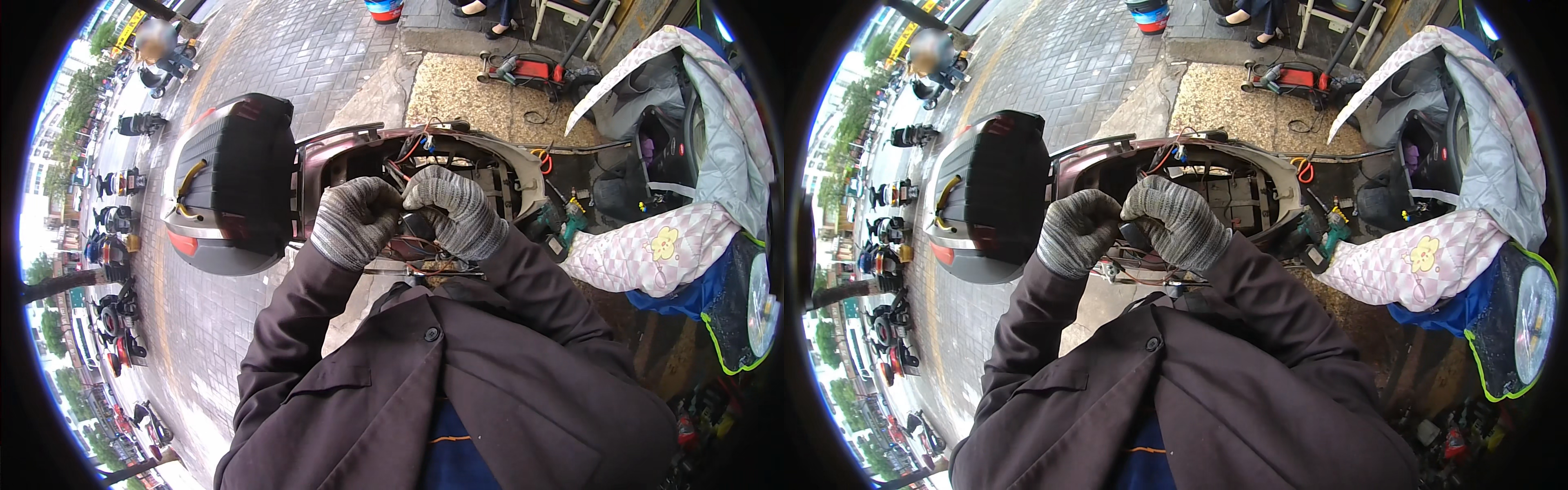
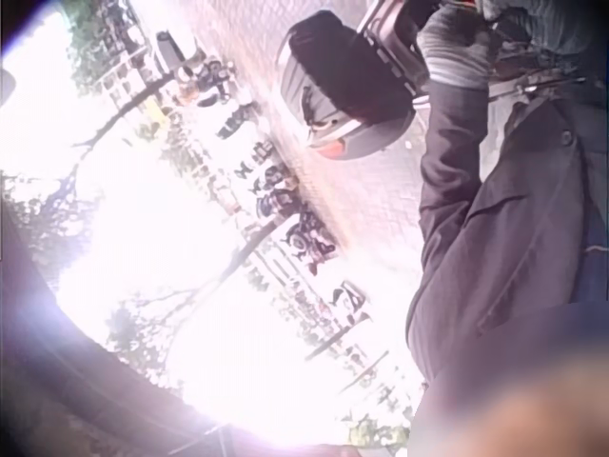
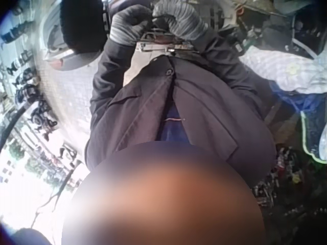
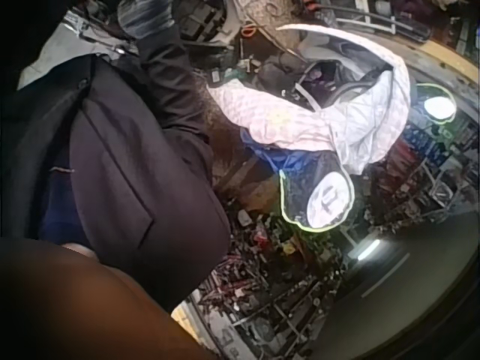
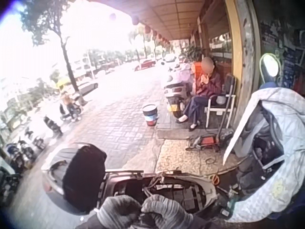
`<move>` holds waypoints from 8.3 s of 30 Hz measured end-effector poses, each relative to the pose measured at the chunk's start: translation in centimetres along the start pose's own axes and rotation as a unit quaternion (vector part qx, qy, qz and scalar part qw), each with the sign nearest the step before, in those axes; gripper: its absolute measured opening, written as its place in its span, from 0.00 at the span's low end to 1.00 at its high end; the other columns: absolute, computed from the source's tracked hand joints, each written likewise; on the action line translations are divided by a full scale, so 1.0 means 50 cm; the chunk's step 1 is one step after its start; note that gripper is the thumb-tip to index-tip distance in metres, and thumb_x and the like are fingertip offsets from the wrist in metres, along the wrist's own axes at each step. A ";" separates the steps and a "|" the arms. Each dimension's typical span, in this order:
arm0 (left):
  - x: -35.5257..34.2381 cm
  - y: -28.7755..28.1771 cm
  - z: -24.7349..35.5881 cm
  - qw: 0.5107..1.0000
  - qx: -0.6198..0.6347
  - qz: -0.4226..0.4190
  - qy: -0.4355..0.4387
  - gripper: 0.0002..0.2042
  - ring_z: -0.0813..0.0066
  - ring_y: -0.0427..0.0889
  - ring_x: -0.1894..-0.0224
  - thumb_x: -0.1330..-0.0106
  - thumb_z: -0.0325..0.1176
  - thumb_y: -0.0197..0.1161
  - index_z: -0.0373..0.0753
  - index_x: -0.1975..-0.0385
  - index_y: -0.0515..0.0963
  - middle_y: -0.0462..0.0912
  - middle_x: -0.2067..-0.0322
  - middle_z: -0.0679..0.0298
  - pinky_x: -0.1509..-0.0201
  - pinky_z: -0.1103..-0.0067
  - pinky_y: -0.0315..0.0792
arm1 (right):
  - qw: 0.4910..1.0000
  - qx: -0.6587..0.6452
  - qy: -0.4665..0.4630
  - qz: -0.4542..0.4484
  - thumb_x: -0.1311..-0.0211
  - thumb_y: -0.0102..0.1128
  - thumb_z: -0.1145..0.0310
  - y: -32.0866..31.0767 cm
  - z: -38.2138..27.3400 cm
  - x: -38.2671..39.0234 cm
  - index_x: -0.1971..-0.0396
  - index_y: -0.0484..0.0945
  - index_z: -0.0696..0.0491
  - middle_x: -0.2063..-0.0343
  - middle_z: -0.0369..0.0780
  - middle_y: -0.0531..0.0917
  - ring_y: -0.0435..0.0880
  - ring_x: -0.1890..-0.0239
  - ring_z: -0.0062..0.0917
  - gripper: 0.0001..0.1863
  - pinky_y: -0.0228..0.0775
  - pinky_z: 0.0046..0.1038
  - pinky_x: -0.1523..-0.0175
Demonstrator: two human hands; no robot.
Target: The person strips insulation from several colored wires and twists them together by hand. They then move to a scooter with its seat compartment open and continue twisting and connecting wires inside the compartment.
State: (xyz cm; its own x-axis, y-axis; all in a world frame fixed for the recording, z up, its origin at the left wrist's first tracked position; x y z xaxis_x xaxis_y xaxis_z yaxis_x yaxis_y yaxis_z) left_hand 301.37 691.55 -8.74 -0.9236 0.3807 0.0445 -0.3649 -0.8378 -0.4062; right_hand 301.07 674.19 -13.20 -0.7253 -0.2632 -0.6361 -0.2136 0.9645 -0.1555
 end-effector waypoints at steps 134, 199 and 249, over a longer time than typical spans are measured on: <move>-0.007 0.028 0.005 0.992 0.117 0.042 -0.004 0.01 0.83 0.72 0.74 0.41 0.21 0.56 0.34 0.71 0.72 0.75 0.79 0.67 0.68 0.82 0.70 | 0.973 -0.051 0.192 -0.116 0.53 0.67 0.75 -0.054 -0.047 0.001 0.69 0.80 0.60 0.61 0.43 0.79 0.78 0.56 0.29 0.10 0.71 0.30 0.50; -0.037 0.063 -0.079 0.988 0.123 0.013 -0.089 0.03 0.83 0.77 0.74 0.37 0.24 0.59 0.32 0.70 0.77 0.81 0.77 0.65 0.69 0.84 0.73 | 0.942 0.176 0.285 0.029 0.46 0.63 0.65 -0.022 -0.027 0.049 0.66 0.79 0.56 0.72 0.43 0.81 0.82 0.68 0.36 0.12 0.74 0.35 0.62; 0.024 -0.039 -0.256 0.856 0.499 0.092 -0.095 0.06 0.79 0.73 0.82 0.43 0.23 0.64 0.36 0.77 0.72 0.78 0.79 0.61 0.83 0.86 0.65 | 0.966 0.127 0.005 -0.224 0.48 0.63 0.63 0.357 0.054 -0.507 0.61 0.78 0.55 0.67 0.46 0.84 0.84 0.59 0.36 0.16 0.76 0.33 0.54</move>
State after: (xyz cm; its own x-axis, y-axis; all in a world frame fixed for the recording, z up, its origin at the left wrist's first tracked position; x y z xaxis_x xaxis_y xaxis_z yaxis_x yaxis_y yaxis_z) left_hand 302.46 698.67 -19.54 -0.9440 0.2152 0.2502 -0.0416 -0.8297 0.5566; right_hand 317.44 698.16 -1.90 -0.6040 -0.6544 -0.4548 -0.3404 0.7279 -0.5952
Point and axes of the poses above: each hand's wrist, its own x-axis away from the middle knuckle, its own y-axis out of the palm, z = x × y, the point moved 2 cm from there along -x, towards the middle knuckle
